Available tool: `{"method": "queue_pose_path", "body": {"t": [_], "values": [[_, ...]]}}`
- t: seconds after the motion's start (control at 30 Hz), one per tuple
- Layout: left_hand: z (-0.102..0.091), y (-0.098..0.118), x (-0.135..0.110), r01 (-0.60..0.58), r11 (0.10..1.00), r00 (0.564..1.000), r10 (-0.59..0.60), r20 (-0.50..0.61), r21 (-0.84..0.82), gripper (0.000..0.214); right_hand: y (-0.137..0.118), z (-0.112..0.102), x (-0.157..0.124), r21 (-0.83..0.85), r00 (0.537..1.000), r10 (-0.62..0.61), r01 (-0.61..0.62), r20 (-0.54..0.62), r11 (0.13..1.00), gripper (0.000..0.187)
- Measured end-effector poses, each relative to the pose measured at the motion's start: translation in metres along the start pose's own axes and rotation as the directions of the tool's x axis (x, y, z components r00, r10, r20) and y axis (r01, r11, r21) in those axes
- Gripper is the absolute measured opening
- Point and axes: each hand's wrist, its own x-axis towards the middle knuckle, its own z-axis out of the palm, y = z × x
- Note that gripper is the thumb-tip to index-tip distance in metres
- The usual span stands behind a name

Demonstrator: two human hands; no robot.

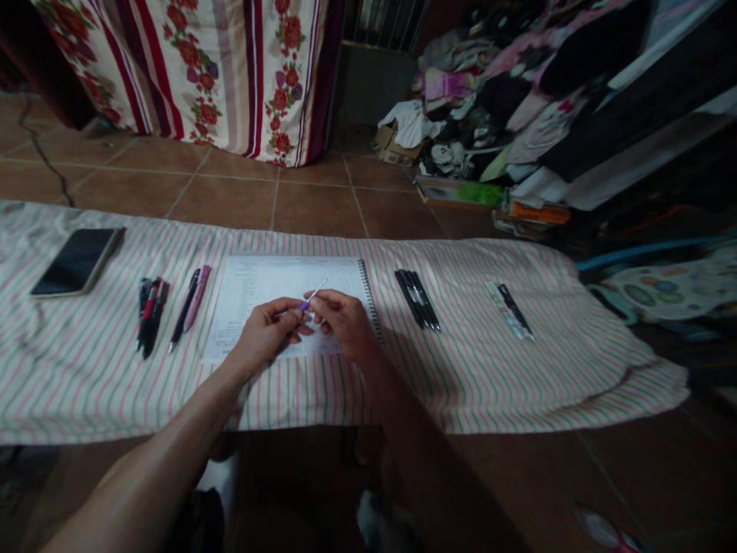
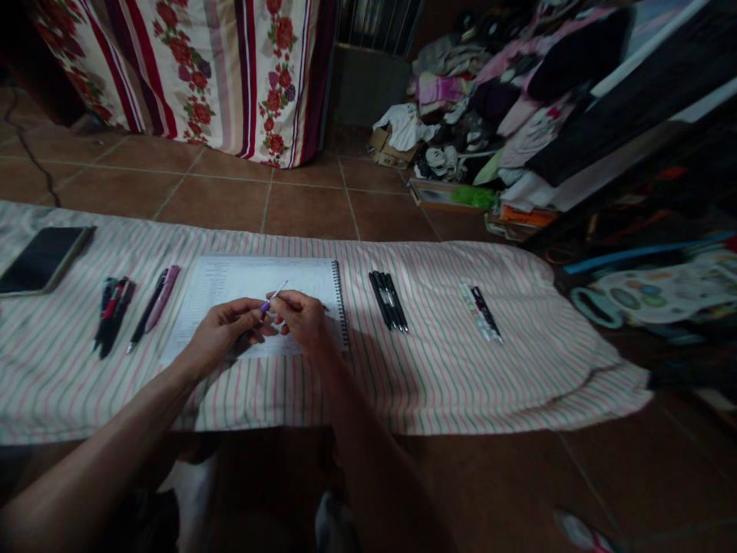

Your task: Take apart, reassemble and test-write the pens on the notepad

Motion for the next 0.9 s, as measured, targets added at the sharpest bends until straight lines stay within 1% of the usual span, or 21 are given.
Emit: {"method": "queue_pose_path", "body": {"t": [0.37,0.53,0.9], "values": [[0.0013,-0.0033,0.0031,-0.008,1.0,1.0,0.008,-0.005,-0.029,0.028,0.0021,-0.0057,-0.0015,0.027,1.0,0.008,-0.008,-0.012,1.0,0.032],[0.0052,-0.0033,0.0041,0.01,1.0,1.0,-0.01,0.004,-0.015,0.029,0.0014,-0.0092,-0.0031,0.026,1.0,-0.004,0.005,-0.029,1.0,0.03],[0.0075,-0.0061,0.0057,-0.024,0.999,1.0,0.024,-0.002,-0.043,0.025,-0.0014,-0.0071,-0.0013,0.031,1.0,-0.021,0.022,-0.018,0.999,0.023]]}}
